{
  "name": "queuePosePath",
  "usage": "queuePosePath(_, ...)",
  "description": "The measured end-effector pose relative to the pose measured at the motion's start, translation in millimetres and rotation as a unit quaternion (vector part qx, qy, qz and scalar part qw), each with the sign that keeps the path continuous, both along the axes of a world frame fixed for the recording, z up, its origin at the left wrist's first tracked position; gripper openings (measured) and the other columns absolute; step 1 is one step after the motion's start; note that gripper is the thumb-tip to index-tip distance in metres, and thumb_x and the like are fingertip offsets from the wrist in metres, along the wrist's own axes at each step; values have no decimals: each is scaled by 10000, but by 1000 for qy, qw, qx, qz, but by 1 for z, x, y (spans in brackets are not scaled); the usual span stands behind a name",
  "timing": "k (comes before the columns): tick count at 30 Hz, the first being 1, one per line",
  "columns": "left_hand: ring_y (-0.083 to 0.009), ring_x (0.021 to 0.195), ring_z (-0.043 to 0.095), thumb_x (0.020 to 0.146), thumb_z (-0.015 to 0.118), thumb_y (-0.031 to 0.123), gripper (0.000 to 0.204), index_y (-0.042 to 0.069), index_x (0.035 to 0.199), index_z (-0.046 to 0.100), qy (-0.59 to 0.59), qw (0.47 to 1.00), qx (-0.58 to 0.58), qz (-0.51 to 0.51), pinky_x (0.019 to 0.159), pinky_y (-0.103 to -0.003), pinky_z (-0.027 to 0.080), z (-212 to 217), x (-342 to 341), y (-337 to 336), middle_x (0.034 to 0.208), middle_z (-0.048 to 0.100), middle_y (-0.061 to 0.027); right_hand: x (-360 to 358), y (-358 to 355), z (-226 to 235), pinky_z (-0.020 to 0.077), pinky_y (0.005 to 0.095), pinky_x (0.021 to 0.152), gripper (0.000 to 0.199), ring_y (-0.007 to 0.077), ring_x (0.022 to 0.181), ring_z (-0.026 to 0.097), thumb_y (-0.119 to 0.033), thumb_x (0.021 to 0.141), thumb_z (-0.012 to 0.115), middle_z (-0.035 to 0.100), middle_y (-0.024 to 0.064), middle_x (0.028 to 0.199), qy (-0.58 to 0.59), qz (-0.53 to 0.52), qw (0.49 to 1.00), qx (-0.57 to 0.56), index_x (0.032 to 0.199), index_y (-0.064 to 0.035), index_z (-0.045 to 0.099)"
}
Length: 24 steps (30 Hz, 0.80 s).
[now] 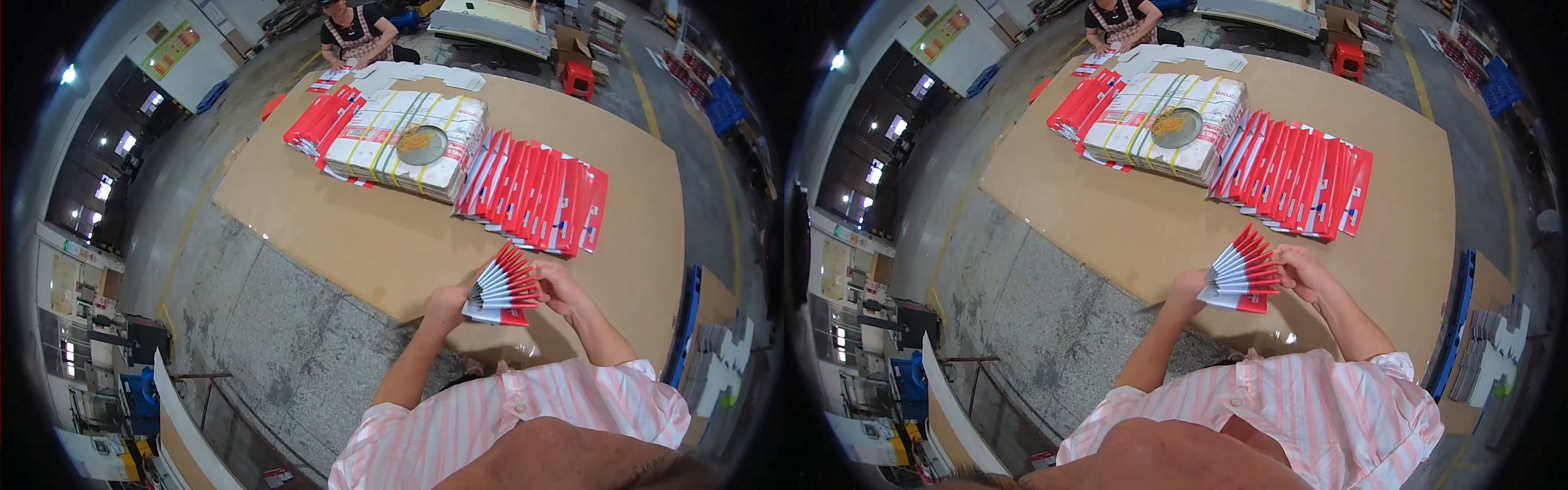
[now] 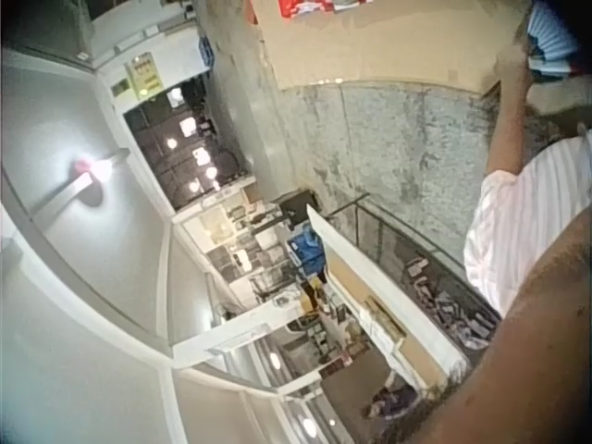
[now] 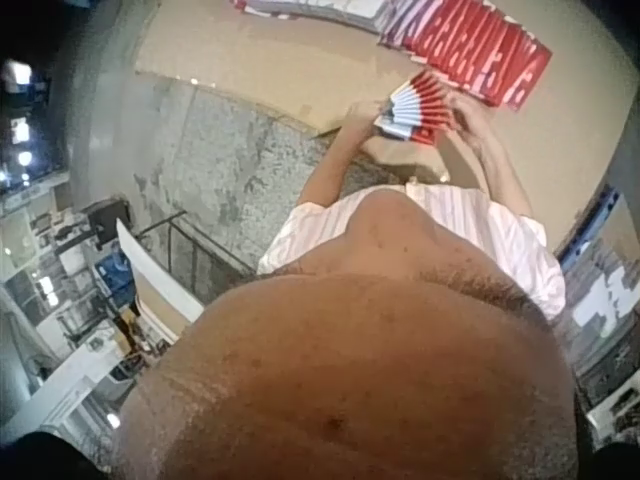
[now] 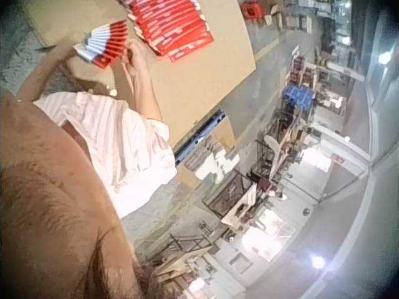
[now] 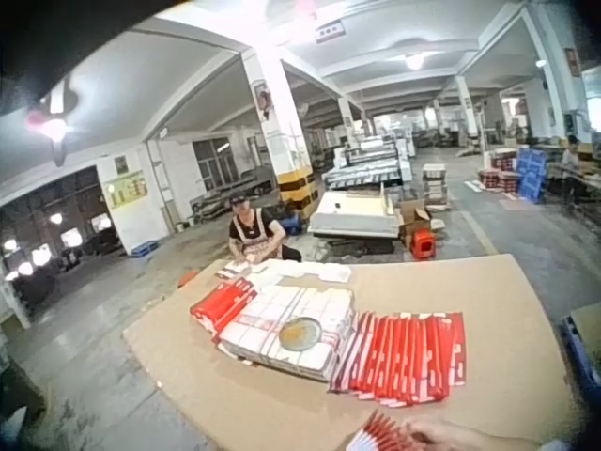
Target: The recorder organizes red and white folders on a large table in a production facility.
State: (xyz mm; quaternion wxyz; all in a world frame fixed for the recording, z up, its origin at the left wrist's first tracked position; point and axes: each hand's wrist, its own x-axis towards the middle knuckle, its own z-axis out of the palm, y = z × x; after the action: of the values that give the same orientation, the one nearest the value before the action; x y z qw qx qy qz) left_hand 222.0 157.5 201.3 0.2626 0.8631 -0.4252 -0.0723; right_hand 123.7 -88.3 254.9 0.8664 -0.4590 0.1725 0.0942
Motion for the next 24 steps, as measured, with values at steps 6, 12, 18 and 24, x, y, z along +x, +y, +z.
queuePosePath(6, -391, 759, 615, 672, 610, 209, 153, 84, 756, 638, 32, 997, 71, 17, 663, -477, 493, 4, 10, -12, 755, 630, -187, -30, -23, 8, 349, 191, 382, 235, 60, 501, 475, -124, 866, 551, 621, 49, 788, -48, -32, 986, 155, 1055, 12, 585)
queuePosePath(12, -385, 755, 620, 704, 641, 228, 170, 115, 828, 672, 14, 999, 40, 17, 671, -469, 497, 6, 15, -15, 768, 639, -183, -32, -10, 106, 427, 214, 434, 406, 60, 573, 551, -78, 841, 586, 659, 90, 981, -186, 26, 977, -103, 1234, 8, 530)
queuePosePath(18, -380, 785, 626, 729, 656, 281, 203, 115, 840, 693, 24, 999, -26, 30, 689, -468, 501, 19, 7, -19, 804, 656, -172, 2, 67, 138, 501, 333, 533, 326, 201, 631, 627, -151, 760, 668, 652, 101, 913, -438, 146, 484, -743, 1050, -14, 609)
queuePosePath(24, -348, 809, 640, 751, 652, 345, 238, 140, 865, 690, 1, 998, 25, 54, 699, -458, 509, 14, 9, -22, 837, 669, -149, 46, 93, 90, 497, 369, 541, 346, 221, 762, 643, -333, 744, 674, 598, 83, 962, -343, 295, 232, -861, 952, -68, 594)
